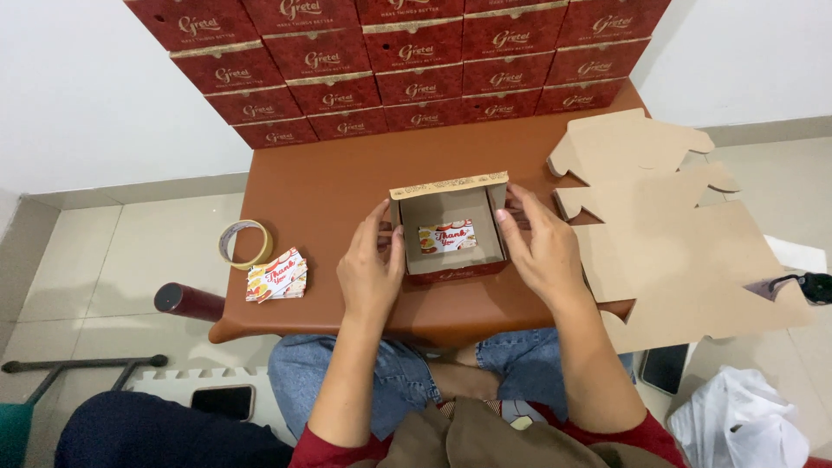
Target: The person assembles flat cardboard pieces into small boxes by folding the sides and tucking the flaps. They place a small wrapped item inside each box, close the lid, and stack the finished boxes against a wall.
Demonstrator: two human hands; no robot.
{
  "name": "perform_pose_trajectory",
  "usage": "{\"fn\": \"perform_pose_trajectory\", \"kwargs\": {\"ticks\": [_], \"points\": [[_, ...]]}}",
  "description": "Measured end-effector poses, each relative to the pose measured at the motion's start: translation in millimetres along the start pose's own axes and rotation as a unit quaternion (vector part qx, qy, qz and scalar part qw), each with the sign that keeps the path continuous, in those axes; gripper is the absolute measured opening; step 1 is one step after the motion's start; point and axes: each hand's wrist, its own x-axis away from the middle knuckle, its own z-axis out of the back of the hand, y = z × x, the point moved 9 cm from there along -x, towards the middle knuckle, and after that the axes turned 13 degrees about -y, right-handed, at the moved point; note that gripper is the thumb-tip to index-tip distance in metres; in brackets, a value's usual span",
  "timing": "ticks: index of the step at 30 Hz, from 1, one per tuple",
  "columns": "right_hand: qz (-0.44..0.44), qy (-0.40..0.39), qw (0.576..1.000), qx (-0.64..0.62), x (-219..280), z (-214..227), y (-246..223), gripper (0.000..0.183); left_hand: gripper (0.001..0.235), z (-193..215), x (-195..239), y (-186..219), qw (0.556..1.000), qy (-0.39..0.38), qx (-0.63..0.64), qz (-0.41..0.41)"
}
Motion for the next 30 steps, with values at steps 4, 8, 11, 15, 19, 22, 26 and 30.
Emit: {"fn": "perform_pose_trajectory", "kwargs": {"ticks": [4,8,11,15,19,22,26,30], "points": [[0.025,0.057,0.996,0.062,1,4,-3,0.027,0.037,-1,0,-4,1.0,-0.003,-0.003,0.012],[0.037,0.08,0.99,0.111,6,9,-11,0.024,0.042,-6,4,-11,0.999,-0.012,-0.01,0.029],[0.037,0.073,0.994,0.072,9,7,-16,0.028,0.048,-18,8,-25,0.998,-0.021,0.03,0.05],[0.016,0.037,0.999,-0.007,12,-8,-3,0.04,0.053,-34,11,-37,0.988,-0.061,0.11,0.088],[0.016,0.01,0.999,-0.048,12,-12,2,0.048,0.054,-36,11,-40,0.98,-0.084,0.155,0.09],[0.005,-0.004,0.998,-0.062,15,-18,12,0.056,0.054,-49,16,-55,0.955,-0.096,0.255,0.119],[0.008,-0.019,0.997,-0.077,14,-24,16,0.064,0.054,-40,12,-41,0.959,-0.112,0.244,0.094],[0.002,-0.005,0.997,-0.082,12,-12,4,0.066,0.053,-27,8,-25,0.975,-0.114,0.186,0.041]]}}
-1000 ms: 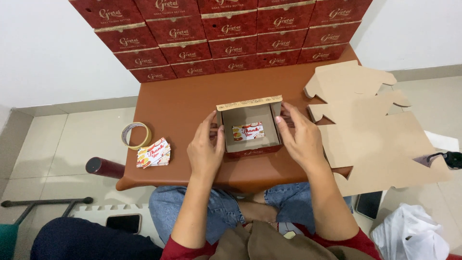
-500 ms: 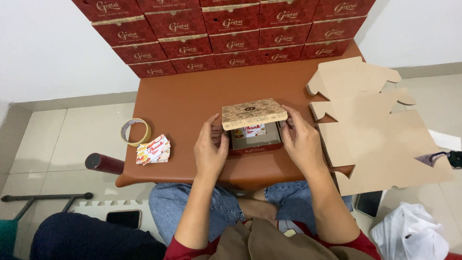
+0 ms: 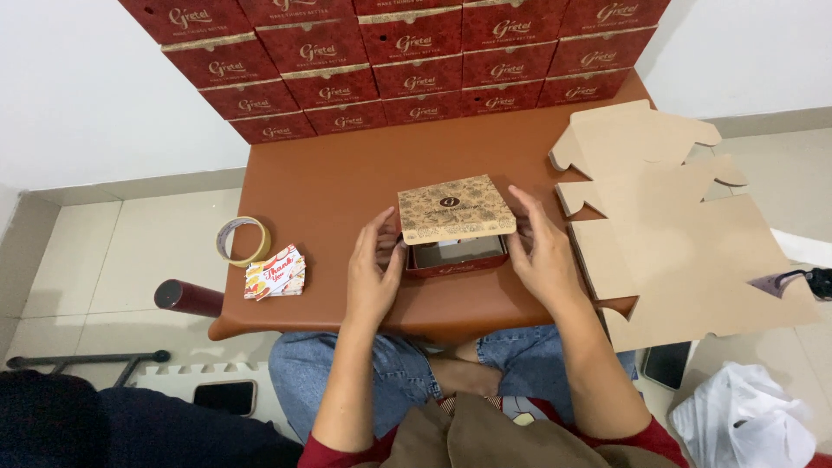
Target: The person assembles flat cardboard pieces into small boxes by folding the sides and tucking the flaps. They place a small wrapped item inside each box, close the lid, and stack the finished boxes against a wall.
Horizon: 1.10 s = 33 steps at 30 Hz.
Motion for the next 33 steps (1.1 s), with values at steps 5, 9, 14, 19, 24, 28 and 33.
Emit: {"fn": "perform_pose_trajectory", "kwargs": {"ticks": [5,9,14,19,24,28,33], "points": [[0.018,0.026,0.999,0.017,-4,5,-4,0.061,0.05,1,0,2,1.0,-0.003,-0.014,0.0],[0.019,0.017,1.0,0.012,-5,0,0,0.059,0.05,2,0,2,1.0,-0.009,-0.02,0.005],[0.01,-0.01,1.0,0.005,-2,-6,0,0.054,0.048,2,1,0,1.0,-0.015,-0.023,0.006],[0.007,-0.023,1.0,0.005,-3,-2,1,0.051,0.046,6,3,12,0.999,-0.025,-0.024,0.004],[0.038,-0.029,0.999,0.022,-4,-3,-5,0.053,0.044,8,2,14,0.996,-0.01,-0.082,-0.042],[0.037,-0.037,0.998,0.032,-1,-9,6,0.055,0.042,4,3,9,0.995,-0.021,-0.087,-0.034],[0.06,-0.022,0.997,0.034,3,1,-11,0.049,0.041,4,9,12,0.993,-0.002,-0.093,-0.07]]}}
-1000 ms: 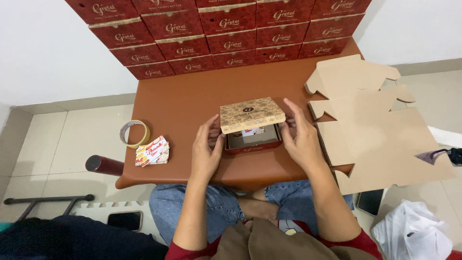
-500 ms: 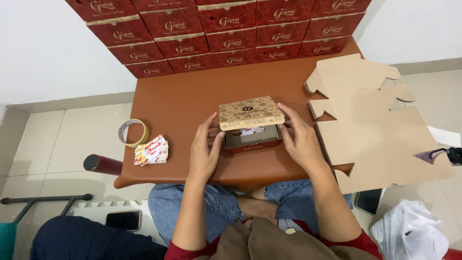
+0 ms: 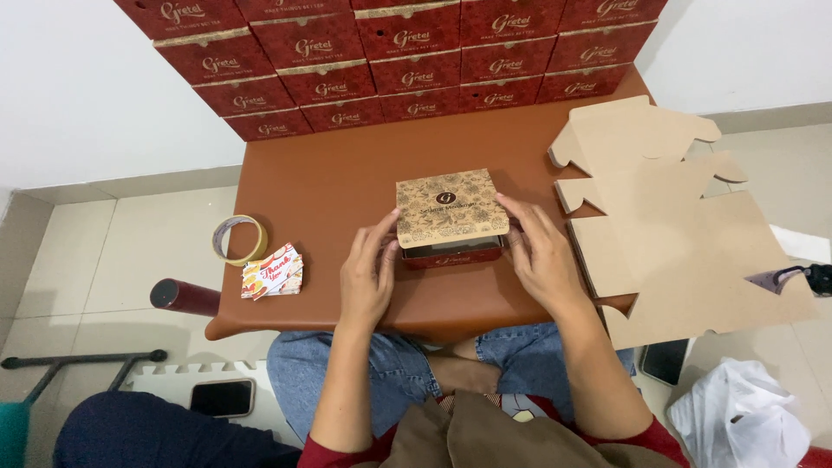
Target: The person assembles flat cardboard pieces into small boxes by folding the sides and tucking the flaps. They place a small wrapped item inside each box, close the lid, and stack the finished boxes against a wall.
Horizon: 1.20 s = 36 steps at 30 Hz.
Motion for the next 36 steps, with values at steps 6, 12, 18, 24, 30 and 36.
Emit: {"fn": "perform_pose_trajectory", "kwargs": {"ticks": [6,12,18,24,30,36], "points": [[-0.007,0.012,1.0,0.019,9,-13,21,0.047,0.034,-3,2,-11,1.0,0.014,-0.022,-0.009],[0.03,0.057,0.998,0.002,18,4,-7,0.027,0.036,7,16,10,0.992,0.078,0.022,-0.102],[0.056,0.073,0.995,0.027,19,-1,-8,0.023,0.025,2,16,8,0.989,0.098,0.014,-0.111],[0.068,0.085,0.992,0.063,19,0,-17,0.017,0.018,4,18,8,0.987,0.099,-0.06,-0.111],[0.086,0.069,0.985,0.132,24,-4,-15,0.013,0.01,0,22,3,0.983,0.1,-0.097,-0.117],[0.038,0.061,0.991,0.112,35,-14,-7,0.015,0.019,-4,28,-14,0.992,0.088,-0.038,-0.087]]}}
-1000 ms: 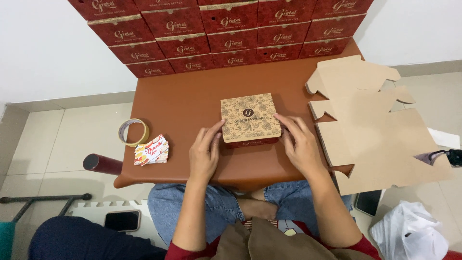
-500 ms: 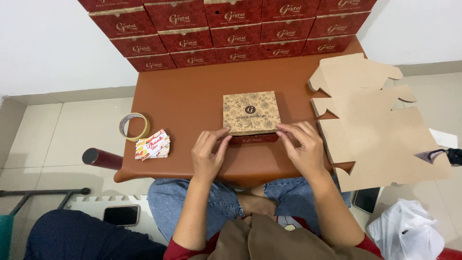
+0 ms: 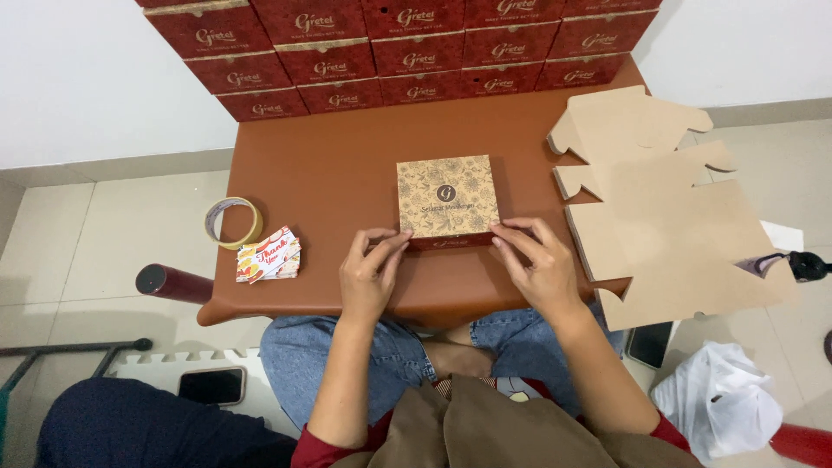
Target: The person assembles flat cardboard pieces into small boxes by folding the sides and tucking the flaps. They place a small wrapped item inside each box, close the lid, and stack the finished boxes against a wall.
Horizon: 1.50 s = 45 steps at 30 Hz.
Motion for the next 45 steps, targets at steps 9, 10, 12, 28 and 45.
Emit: {"fn": "perform_pose_trajectory", "kwargs": {"ticks": [9,10,12,28,45], "points": [[0.0,0.045,0.998,0.04,21,5,-8,0.025,0.025,-2,-4,37,0.998,0.041,0.052,-0.004],[0.004,0.055,0.997,0.044,19,18,-12,0.025,0.025,-1,-11,45,0.998,0.045,0.051,-0.016],[-0.019,0.051,0.997,0.062,16,41,-14,0.026,0.026,-7,-24,59,0.997,0.022,0.068,-0.031],[0.069,0.229,0.957,0.167,-129,272,102,0.03,0.019,-78,-313,202,0.981,0.044,0.023,-0.187],[0.003,0.147,0.985,0.088,-226,220,178,0.053,0.071,-174,-365,173,0.902,0.007,-0.399,-0.166]]}}
